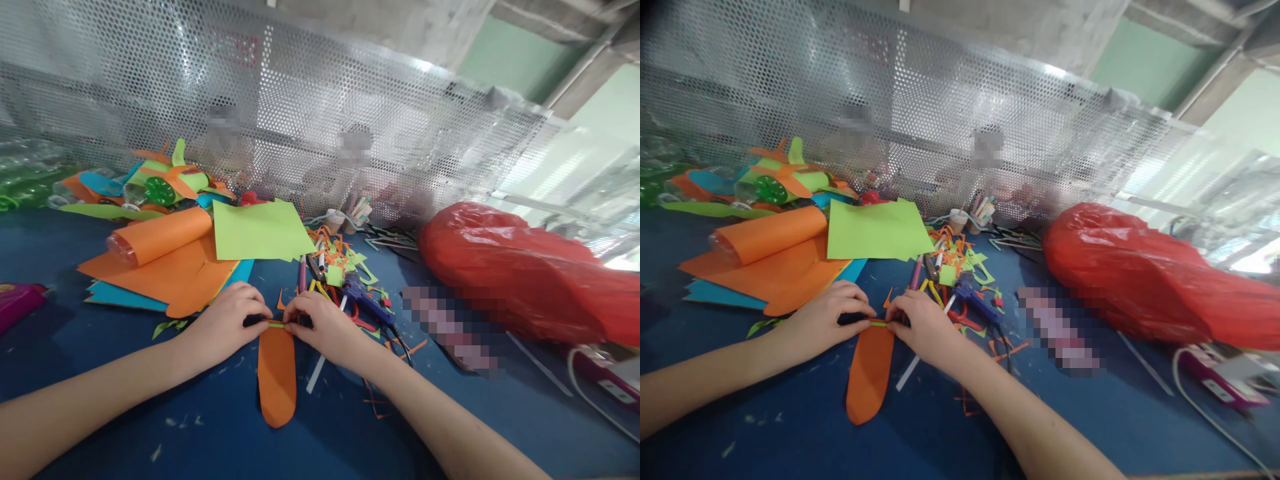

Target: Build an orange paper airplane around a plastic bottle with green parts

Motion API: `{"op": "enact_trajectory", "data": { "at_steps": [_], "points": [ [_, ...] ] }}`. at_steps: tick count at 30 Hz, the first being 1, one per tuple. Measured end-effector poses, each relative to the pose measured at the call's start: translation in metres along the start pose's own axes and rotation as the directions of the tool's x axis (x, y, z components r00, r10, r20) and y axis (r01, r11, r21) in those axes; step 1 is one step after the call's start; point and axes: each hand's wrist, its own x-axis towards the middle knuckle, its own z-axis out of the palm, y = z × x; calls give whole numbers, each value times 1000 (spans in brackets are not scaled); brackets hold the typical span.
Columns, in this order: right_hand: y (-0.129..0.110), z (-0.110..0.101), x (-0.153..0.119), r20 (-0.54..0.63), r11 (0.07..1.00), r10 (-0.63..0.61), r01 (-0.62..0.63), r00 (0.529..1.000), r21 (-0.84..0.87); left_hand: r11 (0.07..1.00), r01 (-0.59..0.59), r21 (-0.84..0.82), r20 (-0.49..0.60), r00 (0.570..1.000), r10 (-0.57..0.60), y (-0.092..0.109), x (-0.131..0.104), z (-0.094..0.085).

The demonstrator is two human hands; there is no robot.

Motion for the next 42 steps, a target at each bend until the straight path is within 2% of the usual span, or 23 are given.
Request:
{"op": "enact_trajectory", "data": {
  "at_steps": [4, 8, 15, 20, 24, 30, 37, 40, 42],
  "points": [
    [-1, -1, 0, 30, 999, 11, -13, 999, 44, 1000, -14, -15, -16, 1000, 14, 2, -1, -1],
    [2, 0, 0, 24, 996, -13, 11, 1000, 90, 994, -109, -3, -18, 994, 109, 3, -2, -2],
    [6, 0, -2, 26, 975, -209, 210, 978, -76, 944, -314, 102, 70, 949, 308, 5, -4, -6],
    [2, -11, -6, 139, 942, -262, 285, 955, -177, 856, -440, 272, 113, 898, 425, 5, -5, -8],
    [-4, -20, -8, 213, 924, -254, 302, 943, -234, 822, -473, 318, 120, 880, 460, 3, -8, -9],
    [-10, -20, -11, 266, 909, -199, 279, 943, -310, 817, -464, 342, 105, 883, 458, 1, -12, -7],
    [-4, -25, -12, 254, 933, -155, 226, 955, -280, 820, -459, 341, 82, 884, 461, 0, -13, -6],
    [-1, -27, -10, 136, 958, -155, 183, 978, -223, 817, -471, 331, 106, 879, 464, -1, -13, -7],
    [-1, -26, -9, 55, 960, -206, 212, 977, -184, 820, -475, 319, 114, 878, 465, -2, -13, -8]
  ]
}}
